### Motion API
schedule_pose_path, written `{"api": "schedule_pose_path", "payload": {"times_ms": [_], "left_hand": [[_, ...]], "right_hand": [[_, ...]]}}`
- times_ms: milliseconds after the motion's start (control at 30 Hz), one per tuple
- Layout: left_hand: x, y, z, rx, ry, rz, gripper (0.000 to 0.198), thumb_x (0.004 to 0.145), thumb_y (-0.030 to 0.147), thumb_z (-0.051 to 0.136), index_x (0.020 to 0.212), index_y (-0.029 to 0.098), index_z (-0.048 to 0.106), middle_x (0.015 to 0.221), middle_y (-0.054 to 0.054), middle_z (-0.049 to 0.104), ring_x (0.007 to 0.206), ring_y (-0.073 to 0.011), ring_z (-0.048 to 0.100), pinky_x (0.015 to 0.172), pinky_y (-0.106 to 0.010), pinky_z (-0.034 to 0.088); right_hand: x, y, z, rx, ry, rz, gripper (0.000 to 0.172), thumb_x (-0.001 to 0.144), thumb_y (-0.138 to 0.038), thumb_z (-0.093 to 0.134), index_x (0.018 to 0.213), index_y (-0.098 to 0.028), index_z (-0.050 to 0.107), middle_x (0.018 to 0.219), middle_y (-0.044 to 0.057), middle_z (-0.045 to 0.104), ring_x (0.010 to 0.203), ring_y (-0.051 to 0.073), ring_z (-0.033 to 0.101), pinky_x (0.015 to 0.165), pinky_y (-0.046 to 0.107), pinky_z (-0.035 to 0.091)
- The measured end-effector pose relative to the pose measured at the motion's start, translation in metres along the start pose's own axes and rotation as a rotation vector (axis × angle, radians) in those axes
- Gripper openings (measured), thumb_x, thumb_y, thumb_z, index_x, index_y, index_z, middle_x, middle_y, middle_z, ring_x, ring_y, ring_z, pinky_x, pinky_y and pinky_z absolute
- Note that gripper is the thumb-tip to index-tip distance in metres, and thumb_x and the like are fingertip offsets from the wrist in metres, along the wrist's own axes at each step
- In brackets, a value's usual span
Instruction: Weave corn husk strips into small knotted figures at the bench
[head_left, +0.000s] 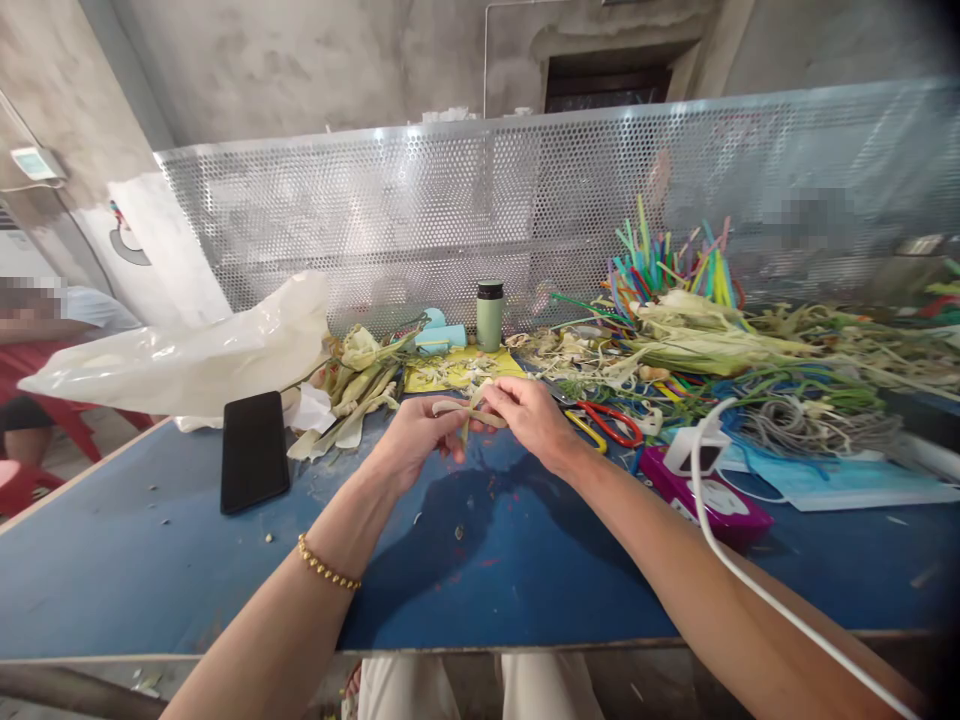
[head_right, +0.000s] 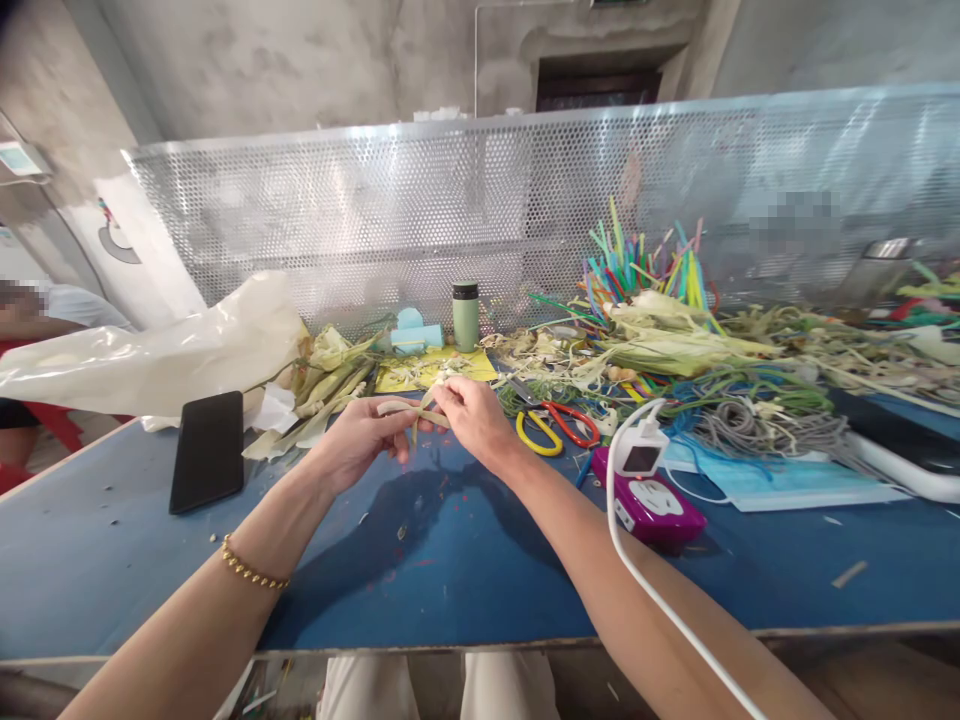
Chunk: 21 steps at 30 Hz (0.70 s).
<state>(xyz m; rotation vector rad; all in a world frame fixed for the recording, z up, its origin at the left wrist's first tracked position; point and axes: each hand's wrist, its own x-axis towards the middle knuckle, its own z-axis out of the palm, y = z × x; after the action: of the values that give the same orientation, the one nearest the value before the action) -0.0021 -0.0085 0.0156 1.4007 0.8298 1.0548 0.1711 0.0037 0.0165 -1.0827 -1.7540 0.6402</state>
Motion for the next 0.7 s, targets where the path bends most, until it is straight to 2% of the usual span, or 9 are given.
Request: {"api": "schedule_pose_path", "payload": {"times_ms": [133, 233, 333, 367, 400, 467, 533, 600, 700], "left_hand": [[0.004, 0.001, -0.002, -0.049, 0.147, 0.028, 0.022, 0.065, 0.029, 0.075, 0.076, 0.011, 0.07, 0.067, -0.003, 0.068, 0.044, -0.0067, 0.047, 0.047, -0.024, 0.03], [0.005, 0.001, -0.004, -0.071, 0.185, 0.057, 0.021, 0.063, 0.03, 0.077, 0.071, 0.011, 0.069, 0.064, -0.002, 0.065, 0.046, -0.006, 0.043, 0.048, -0.023, 0.027], [0.005, 0.0, -0.004, -0.058, 0.218, 0.064, 0.023, 0.063, 0.032, 0.076, 0.061, 0.012, 0.065, 0.062, -0.001, 0.06, 0.047, -0.0056, 0.04, 0.049, -0.024, 0.026], [0.005, 0.0, -0.003, -0.039, 0.221, 0.061, 0.023, 0.064, 0.033, 0.075, 0.06, 0.012, 0.065, 0.061, 0.0, 0.059, 0.048, -0.0059, 0.039, 0.049, -0.024, 0.026], [0.005, 0.0, -0.003, -0.007, 0.217, 0.061, 0.023, 0.064, 0.033, 0.074, 0.06, 0.013, 0.065, 0.059, 0.0, 0.057, 0.049, -0.0063, 0.039, 0.049, -0.024, 0.026], [0.004, 0.0, 0.0, 0.102, 0.19, 0.066, 0.023, 0.066, 0.034, 0.073, 0.06, 0.013, 0.066, 0.056, 0.001, 0.052, 0.051, -0.0073, 0.037, 0.05, -0.024, 0.025], [0.002, 0.0, 0.004, 0.233, 0.137, 0.063, 0.023, 0.068, 0.034, 0.07, 0.062, 0.012, 0.068, 0.054, 0.002, 0.05, 0.052, -0.0084, 0.037, 0.051, -0.024, 0.025], [0.0, -0.002, 0.008, 0.326, 0.065, 0.051, 0.023, 0.071, 0.034, 0.068, 0.065, 0.012, 0.07, 0.054, 0.002, 0.049, 0.054, -0.0091, 0.037, 0.052, -0.024, 0.026], [-0.002, -0.004, 0.01, 0.386, -0.045, 0.049, 0.026, 0.075, 0.036, 0.064, 0.065, 0.012, 0.069, 0.055, 0.001, 0.05, 0.054, -0.0101, 0.04, 0.053, -0.024, 0.028]], "right_hand": [[-0.003, 0.002, 0.001, 0.067, -0.125, 0.063, 0.024, 0.084, -0.038, 0.063, 0.076, -0.015, 0.063, 0.065, 0.003, 0.067, 0.05, 0.013, 0.06, 0.049, 0.024, 0.046], [-0.005, 0.003, 0.002, 0.058, -0.171, 0.038, 0.023, 0.085, -0.038, 0.063, 0.078, -0.016, 0.061, 0.063, 0.002, 0.067, 0.046, 0.012, 0.06, 0.048, 0.023, 0.045], [-0.006, -0.001, -0.003, 0.019, -0.305, 0.061, 0.027, 0.089, -0.038, 0.058, 0.073, -0.016, 0.06, 0.062, 0.003, 0.068, 0.045, 0.012, 0.06, 0.047, 0.023, 0.044], [-0.005, -0.003, -0.006, -0.027, -0.313, 0.047, 0.03, 0.09, -0.038, 0.057, 0.07, -0.016, 0.06, 0.061, 0.003, 0.068, 0.045, 0.012, 0.06, 0.048, 0.023, 0.044], [-0.004, -0.006, -0.009, -0.091, -0.286, 0.01, 0.034, 0.09, -0.039, 0.056, 0.066, -0.016, 0.06, 0.06, 0.003, 0.067, 0.046, 0.012, 0.059, 0.049, 0.024, 0.043], [-0.002, -0.01, -0.015, -0.237, -0.077, -0.118, 0.037, 0.091, -0.04, 0.056, 0.063, -0.016, 0.061, 0.061, 0.004, 0.066, 0.051, 0.012, 0.056, 0.052, 0.025, 0.04], [0.0, -0.012, -0.017, -0.313, 0.054, -0.23, 0.031, 0.088, -0.038, 0.06, 0.067, -0.016, 0.065, 0.068, 0.004, 0.066, 0.059, 0.013, 0.055, 0.056, 0.025, 0.039], [0.0, -0.011, -0.015, -0.29, 0.007, -0.269, 0.021, 0.084, -0.034, 0.065, 0.073, -0.016, 0.068, 0.073, 0.004, 0.066, 0.063, 0.013, 0.055, 0.058, 0.025, 0.04], [-0.001, -0.008, -0.011, -0.173, -0.122, -0.21, 0.015, 0.082, -0.027, 0.065, 0.072, -0.016, 0.066, 0.066, 0.001, 0.064, 0.059, 0.012, 0.054, 0.057, 0.024, 0.04]]}}
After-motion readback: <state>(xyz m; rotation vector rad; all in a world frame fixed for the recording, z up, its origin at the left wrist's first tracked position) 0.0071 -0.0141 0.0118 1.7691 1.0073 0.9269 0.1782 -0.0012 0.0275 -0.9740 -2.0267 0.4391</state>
